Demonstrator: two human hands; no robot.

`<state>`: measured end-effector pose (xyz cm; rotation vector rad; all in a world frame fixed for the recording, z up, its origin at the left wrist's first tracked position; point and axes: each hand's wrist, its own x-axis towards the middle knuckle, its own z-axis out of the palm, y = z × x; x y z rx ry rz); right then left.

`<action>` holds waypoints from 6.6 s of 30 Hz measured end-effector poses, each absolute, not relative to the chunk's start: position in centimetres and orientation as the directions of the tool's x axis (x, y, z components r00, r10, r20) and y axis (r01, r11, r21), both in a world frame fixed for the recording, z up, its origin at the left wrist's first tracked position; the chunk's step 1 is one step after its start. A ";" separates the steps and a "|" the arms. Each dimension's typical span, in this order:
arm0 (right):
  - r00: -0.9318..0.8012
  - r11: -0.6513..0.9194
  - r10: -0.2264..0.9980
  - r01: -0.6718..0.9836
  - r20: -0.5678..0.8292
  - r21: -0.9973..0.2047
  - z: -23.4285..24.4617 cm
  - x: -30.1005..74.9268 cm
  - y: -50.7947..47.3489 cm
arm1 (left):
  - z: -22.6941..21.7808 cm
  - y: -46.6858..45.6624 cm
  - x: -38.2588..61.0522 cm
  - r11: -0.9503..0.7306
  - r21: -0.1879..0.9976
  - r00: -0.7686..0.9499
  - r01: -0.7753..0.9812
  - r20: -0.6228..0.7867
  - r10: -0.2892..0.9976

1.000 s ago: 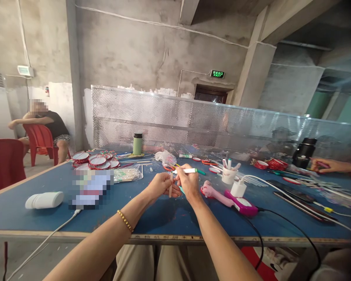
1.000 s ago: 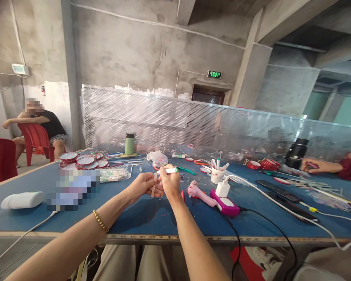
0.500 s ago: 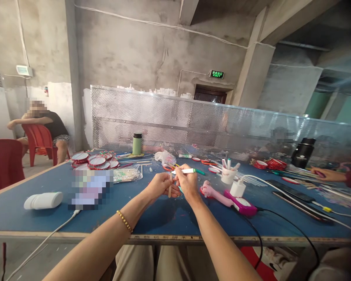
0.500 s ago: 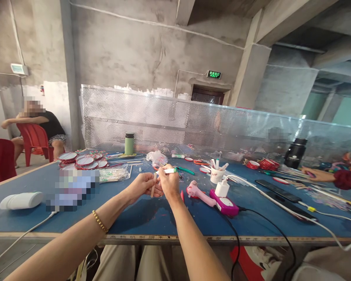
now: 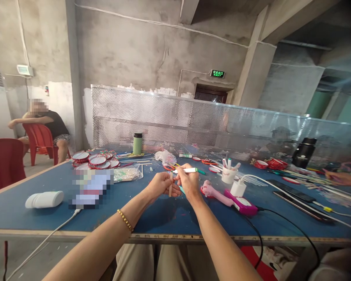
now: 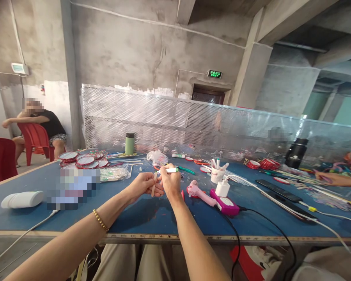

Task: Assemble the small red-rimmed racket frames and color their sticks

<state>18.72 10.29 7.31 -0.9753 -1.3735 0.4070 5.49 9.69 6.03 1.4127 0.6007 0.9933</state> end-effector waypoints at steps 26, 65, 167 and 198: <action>0.204 0.571 0.743 0.302 0.637 -0.763 7.2 18.9 10.4 | 6.0 9.7 5.4 -0.119 0.971 0.488 -0.208 0.208 0.848; 0.201 0.566 0.731 0.356 0.652 -0.744 7.3 18.8 10.3 | 6.1 9.7 5.5 -0.121 0.972 0.490 -0.200 0.207 0.847; 0.148 0.593 0.744 0.301 0.651 -0.747 7.4 18.4 9.9 | 5.5 10.0 5.6 -0.154 0.969 0.492 -0.196 0.233 0.839; 0.144 0.599 0.721 0.361 0.678 -0.715 7.1 18.7 10.4 | 5.7 10.0 5.5 -0.145 0.969 0.495 -0.200 0.228 0.839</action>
